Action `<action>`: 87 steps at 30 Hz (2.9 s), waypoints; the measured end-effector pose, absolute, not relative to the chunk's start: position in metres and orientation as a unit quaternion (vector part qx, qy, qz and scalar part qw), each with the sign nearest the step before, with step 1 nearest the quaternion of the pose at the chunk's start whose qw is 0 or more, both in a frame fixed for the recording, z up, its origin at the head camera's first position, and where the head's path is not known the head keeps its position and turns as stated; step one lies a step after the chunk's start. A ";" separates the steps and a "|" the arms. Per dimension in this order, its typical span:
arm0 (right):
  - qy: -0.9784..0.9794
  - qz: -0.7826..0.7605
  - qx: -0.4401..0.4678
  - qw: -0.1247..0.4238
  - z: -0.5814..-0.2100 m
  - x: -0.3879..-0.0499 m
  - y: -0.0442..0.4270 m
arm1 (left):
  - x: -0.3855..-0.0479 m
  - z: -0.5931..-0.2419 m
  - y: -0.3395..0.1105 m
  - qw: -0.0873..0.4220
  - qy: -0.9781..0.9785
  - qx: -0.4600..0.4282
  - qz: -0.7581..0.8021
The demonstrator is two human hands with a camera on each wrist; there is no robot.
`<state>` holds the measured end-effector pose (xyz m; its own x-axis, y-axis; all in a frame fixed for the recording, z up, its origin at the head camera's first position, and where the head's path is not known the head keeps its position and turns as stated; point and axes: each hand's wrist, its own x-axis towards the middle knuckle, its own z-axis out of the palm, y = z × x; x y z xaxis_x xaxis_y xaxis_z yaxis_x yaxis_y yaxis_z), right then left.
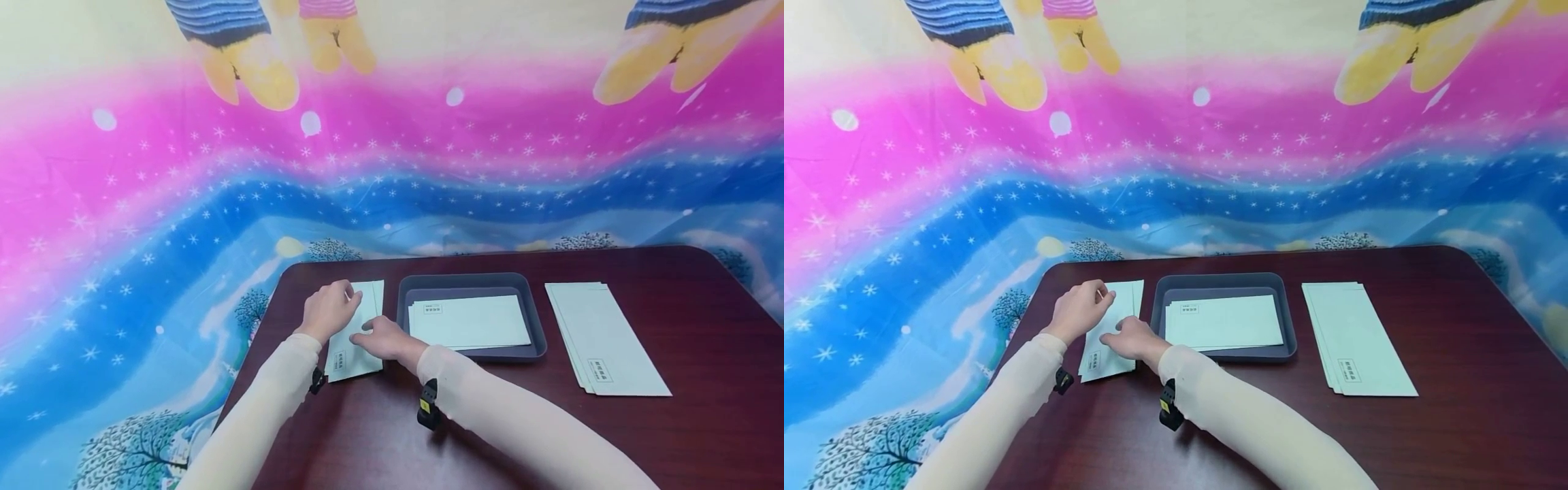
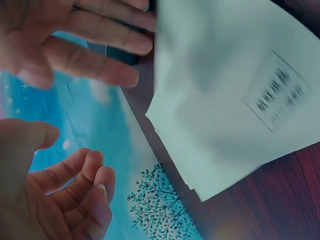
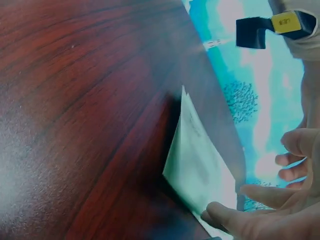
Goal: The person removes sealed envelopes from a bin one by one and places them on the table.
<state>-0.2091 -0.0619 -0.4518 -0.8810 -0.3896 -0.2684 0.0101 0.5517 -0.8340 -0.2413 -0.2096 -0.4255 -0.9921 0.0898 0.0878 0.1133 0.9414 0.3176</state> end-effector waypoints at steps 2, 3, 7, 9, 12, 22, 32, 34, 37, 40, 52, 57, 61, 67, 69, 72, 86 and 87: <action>0.858 -0.456 -0.123 0.202 -0.449 -0.209 -0.061 | -0.241 -0.426 -0.209 0.034 -0.984 -0.053 -0.168; 0.861 -0.454 -0.128 0.191 -0.447 -0.209 -0.060 | -0.242 -0.426 -0.208 0.033 -0.983 -0.054 -0.170; 0.864 -0.458 -0.144 0.150 -0.442 -0.212 -0.055 | -0.242 -0.426 -0.206 0.036 -0.983 -0.049 -0.174; 0.865 -0.459 -0.147 0.136 -0.441 -0.215 -0.051 | -0.242 -0.426 -0.206 0.039 -0.983 -0.049 -0.172; 0.863 -0.467 -0.143 0.128 -0.439 -0.219 -0.041 | -0.243 -0.426 -0.204 0.041 -0.983 -0.053 -0.171; 0.843 -0.508 -0.128 0.122 -0.437 -0.232 0.003 | -0.245 -0.432 -0.196 0.026 -0.983 -0.060 -0.172; 0.850 -0.497 -0.142 0.104 -0.439 -0.239 0.032 | -0.245 -0.434 -0.179 0.019 -0.983 -0.079 -0.165; 0.854 -0.489 -0.146 0.099 -0.438 -0.240 0.038 | -0.245 -0.435 -0.175 0.015 -0.982 -0.084 -0.169; 0.862 -0.475 -0.152 0.091 -0.436 -0.241 0.045 | -0.246 -0.435 -0.170 0.010 -0.981 -0.088 -0.172; 0.868 -0.465 -0.151 0.088 -0.435 -0.241 0.052 | -0.246 -0.436 -0.166 0.007 -0.981 -0.091 -0.171; 0.888 -0.427 -0.156 0.072 -0.441 -0.252 0.077 | -0.246 -0.438 -0.143 -0.001 -0.978 -0.110 -0.176; 0.892 -0.418 -0.155 0.074 -0.449 -0.257 0.089 | -0.246 -0.441 -0.133 -0.008 -0.979 -0.119 -0.166; 0.895 -0.413 -0.149 0.079 -0.454 -0.261 0.098 | -0.245 -0.442 -0.125 -0.010 -0.977 -0.134 -0.164; 0.901 -0.404 -0.138 0.080 -0.458 -0.265 0.110 | -0.242 -0.442 -0.114 -0.010 -0.977 -0.142 -0.156; 0.904 -0.399 -0.131 0.080 -0.459 -0.266 0.114 | -0.242 -0.443 -0.110 -0.010 -0.978 -0.146 -0.148; 0.910 -0.388 -0.120 0.080 -0.462 -0.268 0.121 | -0.241 -0.445 -0.105 -0.014 -0.978 -0.152 -0.139; 0.928 -0.345 -0.116 0.080 -0.470 -0.274 0.145 | -0.241 -0.454 -0.089 -0.010 -0.977 -0.183 -0.108; 0.930 -0.339 -0.120 0.082 -0.471 -0.274 0.145 | -0.240 -0.454 -0.087 -0.011 -0.977 -0.185 -0.108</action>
<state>-0.2743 0.1454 -0.4706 -0.9578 -0.2782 -0.0722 -0.1667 0.7422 -0.6492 -0.2405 -0.0874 -0.4541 -0.9316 0.3629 0.0193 0.3584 0.9086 0.2146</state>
